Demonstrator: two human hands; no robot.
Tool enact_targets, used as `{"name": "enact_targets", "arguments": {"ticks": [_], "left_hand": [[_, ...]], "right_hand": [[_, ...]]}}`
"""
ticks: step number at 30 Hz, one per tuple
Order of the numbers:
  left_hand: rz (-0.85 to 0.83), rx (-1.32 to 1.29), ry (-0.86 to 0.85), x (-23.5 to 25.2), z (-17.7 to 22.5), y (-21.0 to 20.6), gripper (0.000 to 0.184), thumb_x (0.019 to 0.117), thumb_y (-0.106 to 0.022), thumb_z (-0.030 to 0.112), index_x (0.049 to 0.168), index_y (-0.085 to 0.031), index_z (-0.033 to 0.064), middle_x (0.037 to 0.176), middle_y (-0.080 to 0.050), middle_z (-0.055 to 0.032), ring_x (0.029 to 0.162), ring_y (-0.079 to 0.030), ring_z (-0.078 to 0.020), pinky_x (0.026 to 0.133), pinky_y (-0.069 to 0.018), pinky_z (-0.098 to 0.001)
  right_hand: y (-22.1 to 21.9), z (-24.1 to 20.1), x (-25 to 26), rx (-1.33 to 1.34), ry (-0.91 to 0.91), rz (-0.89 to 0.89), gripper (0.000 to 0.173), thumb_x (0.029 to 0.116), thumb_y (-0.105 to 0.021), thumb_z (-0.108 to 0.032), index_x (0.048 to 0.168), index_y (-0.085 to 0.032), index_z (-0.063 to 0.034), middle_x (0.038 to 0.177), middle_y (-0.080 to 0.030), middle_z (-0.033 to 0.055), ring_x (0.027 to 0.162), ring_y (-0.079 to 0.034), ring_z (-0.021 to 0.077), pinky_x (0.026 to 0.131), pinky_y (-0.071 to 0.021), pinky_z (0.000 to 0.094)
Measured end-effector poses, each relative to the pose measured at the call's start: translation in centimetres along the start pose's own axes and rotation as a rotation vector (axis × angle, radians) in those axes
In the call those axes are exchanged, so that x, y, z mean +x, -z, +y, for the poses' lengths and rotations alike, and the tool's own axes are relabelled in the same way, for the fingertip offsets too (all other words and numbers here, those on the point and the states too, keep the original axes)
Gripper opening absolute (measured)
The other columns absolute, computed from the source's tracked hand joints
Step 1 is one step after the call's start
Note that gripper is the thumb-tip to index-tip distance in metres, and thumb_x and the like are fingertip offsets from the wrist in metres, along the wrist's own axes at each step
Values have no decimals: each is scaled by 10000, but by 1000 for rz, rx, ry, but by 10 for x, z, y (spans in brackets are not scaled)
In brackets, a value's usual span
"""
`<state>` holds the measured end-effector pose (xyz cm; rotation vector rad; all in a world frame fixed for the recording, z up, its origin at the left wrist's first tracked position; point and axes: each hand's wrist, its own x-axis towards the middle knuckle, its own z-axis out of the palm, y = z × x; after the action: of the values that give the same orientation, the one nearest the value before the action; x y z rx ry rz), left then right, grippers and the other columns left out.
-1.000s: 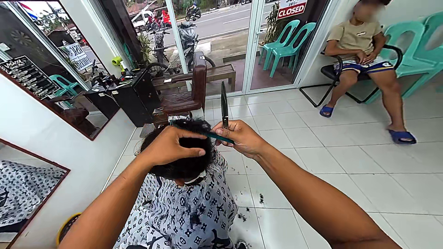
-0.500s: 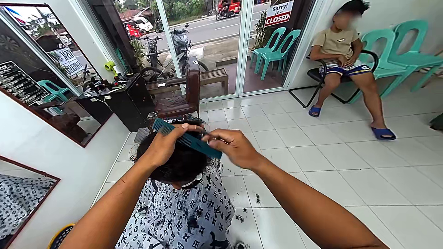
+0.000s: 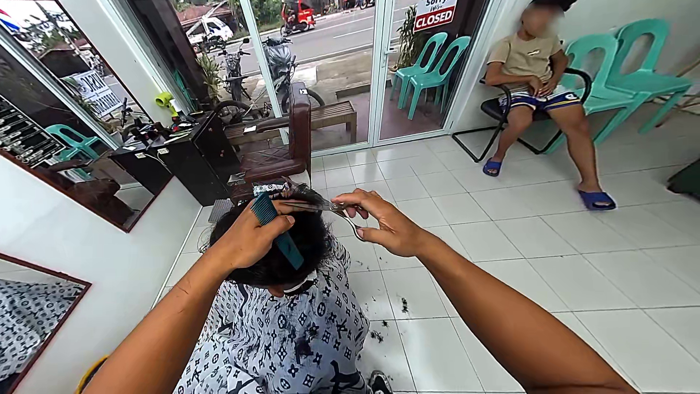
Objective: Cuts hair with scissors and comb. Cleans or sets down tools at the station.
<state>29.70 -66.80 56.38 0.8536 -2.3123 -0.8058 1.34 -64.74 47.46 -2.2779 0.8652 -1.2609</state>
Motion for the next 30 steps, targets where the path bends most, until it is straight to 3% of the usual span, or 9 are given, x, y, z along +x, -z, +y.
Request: {"name": "enact_targets", "arguments": {"ticks": [3, 5, 11, 15, 17, 22, 24, 26, 30], "left_hand": [[-43, 12, -59, 3, -4, 1, 405, 959, -417, 134, 1171, -762, 125, 1215, -733, 48, 1174, -631, -37, 1043, -488, -284], [-65, 4, -105, 4, -7, 2, 423, 969, -393, 133, 1187, -754, 104, 1281, -704, 11, 1268, -591, -93, 1118, -449, -323], [-58, -25, -104, 1, -7, 2, 395, 950, -420, 118, 1141, -764, 86, 1261, -709, 16, 1234, -602, -59, 1086, -470, -279], [-77, -33, -117, 0, -10, 0, 417, 957, -411, 115, 1188, -757, 94, 1272, -716, 24, 1244, -606, -70, 1098, -462, -294], [-95, -56, -141, 1, -10, 0, 434, 960, -388, 100, 1212, -740, 69, 1291, -712, -2, 1242, -627, -95, 1095, -489, -309], [-71, -44, -181, 3, -10, 1, 453, 983, -357, 133, 1206, -746, 68, 1332, -684, -23, 1317, -568, -138, 1165, -412, -344], [-34, -117, -128, 3, -8, -1, 465, 1003, -324, 131, 1191, -743, 55, 1304, -703, -32, 1287, -599, -142, 1146, -441, -345], [-10, -245, -36, 4, -5, -3, 512, 1032, -255, 148, 1190, -729, 38, 1287, -708, -53, 1275, -610, -161, 1137, -453, -366], [112, -435, 204, 8, 10, -10, 595, 1046, -171, 182, 1171, -736, 43, 1256, -724, -59, 1220, -644, -163, 1065, -500, -379]], "right_hand": [[12, 3, 0, -8, -53, 47, 470, 941, -522, -47, 1406, -588, -75, 1062, -682, 23, 985, -623, 127, 914, -507, 399], [23, 8, -8, 51, -94, 73, 480, 938, -506, -21, 1409, -580, -78, 1047, -670, 16, 955, -622, 92, 869, -535, 304], [36, -5, -1, 162, -145, -97, 539, 846, -530, -71, 1385, -533, -65, 944, -599, -55, 835, -538, 12, 730, -450, 179], [39, -18, 31, 40, -18, -162, 522, 849, -534, -34, 1370, -548, -49, 933, -629, -20, 797, -551, 54, 708, -480, 241], [48, -22, 41, -52, 13, -147, 523, 882, -523, -14, 1402, -547, -59, 957, -666, -10, 827, -589, 76, 762, -507, 301], [62, -19, 8, -7, -91, 154, 607, 906, -394, 18, 1505, -474, -43, 1085, -684, 71, 906, -657, 128, 813, -571, 305], [37, -10, -9, 108, -223, 307, 481, 1004, -316, -125, 1421, -535, -25, 1015, -674, 47, 878, -656, 122, 803, -568, 324], [-6, -9, -13, 202, -362, 410, 374, 1089, -322, -274, 1222, -561, -19, 873, -627, 16, 773, -646, 103, 737, -571, 332], [-68, -46, 10, 636, -408, 340, 158, 1044, -529, -118, 1073, -561, 34, 795, -676, 45, 718, -683, 121, 717, -602, 315]]}}
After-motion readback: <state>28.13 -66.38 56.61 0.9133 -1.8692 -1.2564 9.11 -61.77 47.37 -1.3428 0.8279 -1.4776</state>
